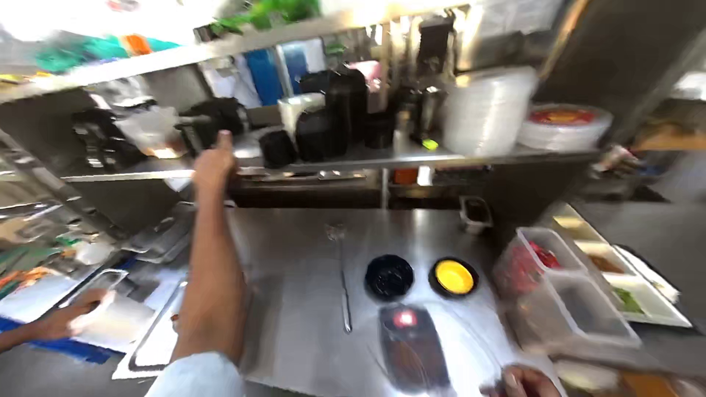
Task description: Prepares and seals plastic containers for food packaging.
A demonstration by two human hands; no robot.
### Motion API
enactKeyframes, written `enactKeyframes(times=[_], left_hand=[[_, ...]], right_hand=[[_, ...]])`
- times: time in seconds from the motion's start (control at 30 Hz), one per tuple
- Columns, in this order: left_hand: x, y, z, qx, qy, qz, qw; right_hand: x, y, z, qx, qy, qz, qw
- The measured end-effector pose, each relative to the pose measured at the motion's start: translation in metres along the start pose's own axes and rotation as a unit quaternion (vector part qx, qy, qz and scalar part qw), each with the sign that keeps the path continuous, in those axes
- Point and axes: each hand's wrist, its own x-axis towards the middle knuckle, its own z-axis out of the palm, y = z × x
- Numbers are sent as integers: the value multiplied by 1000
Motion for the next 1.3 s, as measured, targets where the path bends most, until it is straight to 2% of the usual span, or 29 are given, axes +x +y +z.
enactKeyframes(times=[0.07, 0.1, 0.17, 0.2, 0.23, 0.27, 0.33, 0.43, 0.5, 0.57, 0.63, 0.67, 0.73, 0.8, 0.83, 0.87, 0.9, 0.97, 1.03, 1.1, 1.17, 1.23, 1.3], left_hand=[[-102, -16, 15, -68, -27, 54, 996], [-169, -31, 37, -127, -91, 111, 981], [-312, -61, 91, -240, -264, 236, 904], [-380, -66, 114, -238, -319, 290, 870], [-438, -66, 132, -203, -334, 349, 852], [-481, -64, 147, -155, -313, 401, 847], [-522, -64, 167, -82, -261, 449, 851], [-518, -77, 182, -101, -195, 447, 867], [-506, -85, 178, -146, -178, 426, 875], [-496, -90, 164, -237, -245, 320, 884], [-480, -97, 149, -310, -377, 151, 860], [-471, -104, 145, -280, -447, 115, 842], [-451, -107, 144, -125, -582, 176, 784], [-440, -94, 146, -22, -650, 266, 712], [-436, -91, 148, -11, -647, 280, 709], [-430, -96, 152, -30, -627, 270, 730], [-423, -108, 158, -76, -598, 240, 761], [-415, -142, 174, -187, -562, 115, 798], [-426, -174, 188, -255, -559, -30, 788], [-451, -188, 199, -284, -586, -118, 749], [-467, -194, 221, -253, -575, -114, 770], [-464, -197, 252, -198, -562, -62, 801], [-454, -197, 279, -143, -552, -13, 821]], right_hand=[[-4, 2, -17, -26, 60, -14, 998], [0, 4, -22, -25, 84, -24, 996], [9, 5, -28, 0, 100, -22, 995], [14, 3, -28, 20, 100, -7, 995], [18, 0, -29, 40, 97, 15, 994], [21, -3, -31, 57, 93, 40, 993], [26, -9, -31, 73, 77, 85, 991], [29, -17, -23, 76, 29, 110, 991], [33, -21, -18, 73, -8, 107, 991], [41, -13, -23, 44, -10, 103, 994], [49, 10, -33, -8, -17, 126, 992], [50, 23, -34, -51, -42, 123, 990], [44, 42, -26, -171, -139, 74, 973], [35, 49, -12, -241, -255, 33, 936], [31, 55, -7, -213, -286, 40, 933], [27, 62, -5, -146, -294, 86, 941], [21, 67, -6, -76, -257, 154, 951], [4, 77, -12, 17, -107, 278, 955], [-20, 85, -12, 62, -20, 357, 932], [-48, 93, 1, 46, -35, 399, 915], [-63, 107, 17, -46, -63, 409, 909], [-57, 127, 28, -159, -68, 373, 911], [-41, 157, 36, -223, -50, 333, 915]])
